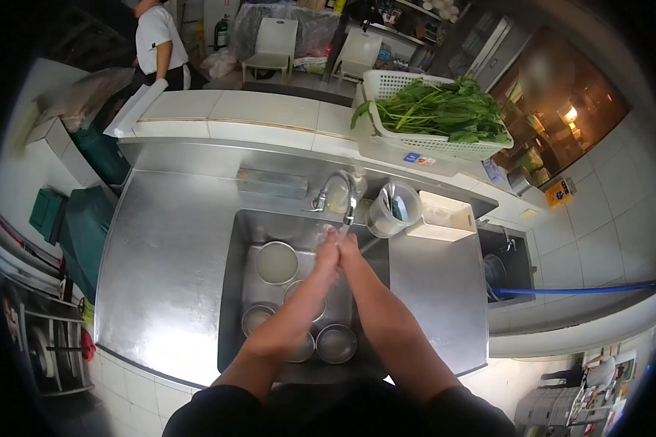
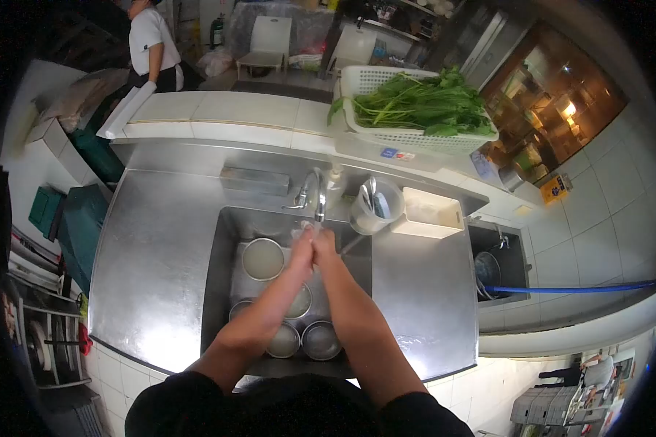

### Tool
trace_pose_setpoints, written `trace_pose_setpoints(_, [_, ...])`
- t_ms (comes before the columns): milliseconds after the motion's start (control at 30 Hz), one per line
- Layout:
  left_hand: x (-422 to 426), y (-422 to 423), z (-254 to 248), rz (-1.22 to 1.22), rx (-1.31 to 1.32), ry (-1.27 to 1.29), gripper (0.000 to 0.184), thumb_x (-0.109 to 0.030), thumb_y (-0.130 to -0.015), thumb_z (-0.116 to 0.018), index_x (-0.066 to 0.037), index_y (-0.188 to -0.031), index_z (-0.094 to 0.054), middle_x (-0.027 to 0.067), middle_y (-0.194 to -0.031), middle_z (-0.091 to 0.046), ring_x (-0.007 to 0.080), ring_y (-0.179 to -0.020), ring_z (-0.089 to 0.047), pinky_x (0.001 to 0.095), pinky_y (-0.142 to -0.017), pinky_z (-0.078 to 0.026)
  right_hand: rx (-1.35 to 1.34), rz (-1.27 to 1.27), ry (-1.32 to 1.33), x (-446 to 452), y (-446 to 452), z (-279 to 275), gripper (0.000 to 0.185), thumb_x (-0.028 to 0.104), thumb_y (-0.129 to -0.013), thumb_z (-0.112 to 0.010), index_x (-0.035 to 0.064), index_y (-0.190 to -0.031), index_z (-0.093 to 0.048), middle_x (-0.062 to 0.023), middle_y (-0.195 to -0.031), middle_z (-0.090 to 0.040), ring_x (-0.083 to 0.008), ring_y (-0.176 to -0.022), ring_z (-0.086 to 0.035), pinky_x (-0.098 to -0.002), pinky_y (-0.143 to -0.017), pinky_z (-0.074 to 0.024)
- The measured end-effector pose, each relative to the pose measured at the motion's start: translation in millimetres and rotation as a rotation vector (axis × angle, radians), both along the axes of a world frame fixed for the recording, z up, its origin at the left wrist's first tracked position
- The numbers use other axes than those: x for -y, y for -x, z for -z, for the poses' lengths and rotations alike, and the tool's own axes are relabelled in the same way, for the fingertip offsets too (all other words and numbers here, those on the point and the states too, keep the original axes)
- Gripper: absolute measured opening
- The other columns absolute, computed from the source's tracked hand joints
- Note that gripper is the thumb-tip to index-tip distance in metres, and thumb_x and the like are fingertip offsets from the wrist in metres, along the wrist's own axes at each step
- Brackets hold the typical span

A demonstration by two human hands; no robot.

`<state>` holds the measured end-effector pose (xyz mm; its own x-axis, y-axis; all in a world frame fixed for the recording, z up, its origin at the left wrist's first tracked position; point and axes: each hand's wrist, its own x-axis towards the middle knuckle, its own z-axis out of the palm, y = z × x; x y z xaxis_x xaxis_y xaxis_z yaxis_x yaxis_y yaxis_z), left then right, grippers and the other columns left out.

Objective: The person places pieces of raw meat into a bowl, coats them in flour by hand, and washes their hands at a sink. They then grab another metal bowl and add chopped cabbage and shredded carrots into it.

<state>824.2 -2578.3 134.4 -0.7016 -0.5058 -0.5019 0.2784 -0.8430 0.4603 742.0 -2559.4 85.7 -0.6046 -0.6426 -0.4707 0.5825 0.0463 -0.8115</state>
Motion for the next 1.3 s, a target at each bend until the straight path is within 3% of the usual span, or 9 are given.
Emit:
trace_pose_setpoints(267, [34, 1, 34, 0.085, 0.039, -0.136, 0.076, -0.067, -0.088, -0.058, -0.005, -0.133, -0.053, 0.0179, -0.120, -0.063, 0.0316, -0.108, -0.062, 0.0446, -0.090, -0.050, -0.216, -0.327, -0.288, -1, -63, -54, 0.073, 0.057, -0.103, -0.040, 0.0052, -0.155, -0.035, -0.0149, -0.155, -0.042, -0.0281, -0.143, -0.038, -0.0422, -0.118, -0.0262])
trace_pose_setpoints(500, [24, 93, 194, 0.126, 0.647, 0.789, 0.052, -0.052, -0.090, -0.062, -0.002, -0.105, -0.067, 0.0176, -0.094, -0.069, 0.0341, -0.085, -0.067, 0.0485, -0.071, -0.053, 0.111, -0.124, 0.038, -21, -42, -30, 0.059, 0.052, -0.104, -0.044, 0.0044, -0.138, -0.053, -0.0102, -0.127, -0.062, -0.0254, -0.116, -0.059, -0.0380, -0.100, -0.0451])
trace_pose_setpoints(633, [62, 28, 89, 0.840, 0.620, 1.664, 0.041, -0.037, -0.088, -0.062, -0.001, -0.105, -0.068, 0.0246, -0.104, -0.069, 0.0423, -0.097, -0.068, 0.0490, -0.080, -0.054, -0.154, 0.163, 0.051, -22, -75, -32, 0.037, 0.029, -0.101, -0.056, 0.0041, -0.128, -0.058, -0.0071, -0.112, -0.066, -0.0217, -0.101, -0.064, -0.0369, -0.085, -0.0505])
trace_pose_setpoints(700, [74, 33, 129, 0.504, 0.731, 1.783, 0.040, -0.038, -0.091, -0.058, -0.003, -0.107, -0.069, 0.0243, -0.098, -0.070, 0.0407, -0.092, -0.070, 0.0473, -0.081, -0.055, -0.074, 0.070, 0.083, -35, -76, -37, 0.034, 0.020, -0.099, -0.059, 0.0023, -0.128, -0.058, -0.0078, -0.112, -0.066, -0.0197, -0.099, -0.065, -0.0357, -0.083, -0.0524])
trace_pose_setpoints(833, [85, -1, 110, 0.262, 0.819, 0.935, 0.038, -0.040, -0.094, -0.055, -0.007, -0.107, -0.069, 0.0175, -0.098, -0.073, 0.0369, -0.086, -0.071, 0.0471, -0.077, -0.055, -0.030, 0.025, -0.125, -34, -74, -47, 0.019, 0.011, -0.097, -0.060, 0.0044, -0.114, -0.062, -0.0071, -0.099, -0.067, -0.0190, -0.091, -0.068, -0.0314, -0.079, -0.0552])
trace_pose_setpoints(900, [79, -6, 101, 0.576, 0.058, 0.088, 0.041, -0.045, -0.098, -0.050, -0.011, -0.112, -0.068, 0.0087, -0.106, -0.072, 0.0277, -0.083, -0.069, 0.0463, -0.072, -0.052, -0.100, -0.064, -0.205, -17, -45, -18, 0.019, 0.011, -0.097, -0.061, 0.0035, -0.115, -0.062, -0.0078, -0.097, -0.067, -0.0217, -0.090, -0.068, -0.0337, -0.078, -0.0569])
trace_pose_setpoints(1100, [-42, -17, 21, -0.002, 0.165, 0.238, 0.050, -0.047, -0.095, -0.059, -0.012, -0.130, -0.056, 0.0079, -0.113, -0.063, 0.0173, -0.103, -0.059, 0.0420, -0.080, -0.049, -0.527, 0.083, 0.488, -20, 70, 222, 0.027, 0.029, -0.094, -0.063, 0.0052, -0.104, -0.071, -0.0040, -0.087, -0.069, -0.0254, -0.077, -0.069, -0.0379, -0.064, -0.0557])
trace_pose_setpoints(1133, [-49, -15, 25, -0.139, 0.171, 0.203, 0.052, -0.044, -0.092, -0.064, -0.012, -0.132, -0.054, 0.0087, -0.112, -0.062, 0.0177, -0.105, -0.058, 0.0416, -0.082, -0.049, 0.178, -0.005, 0.634, -33, 26, 149, 0.035, 0.037, -0.093, -0.057, 0.0110, -0.114, -0.069, -0.0023, -0.108, -0.070, -0.0248, -0.096, -0.068, -0.0396, -0.076, -0.0552])
trace_pose_setpoints(1300, [5, -5, 38, 0.286, -0.031, -0.219, 0.062, -0.037, -0.082, -0.076, -0.003, -0.127, -0.052, 0.0136, -0.120, -0.060, 0.0300, -0.104, -0.062, 0.0440, -0.089, -0.051, 0.068, -0.123, 0.108, -18, -35, 23, 0.044, 0.040, -0.103, -0.040, 0.0086, -0.125, -0.061, -0.0078, -0.117, -0.065, -0.0244, -0.109, -0.063, -0.0368, -0.089, -0.0513])
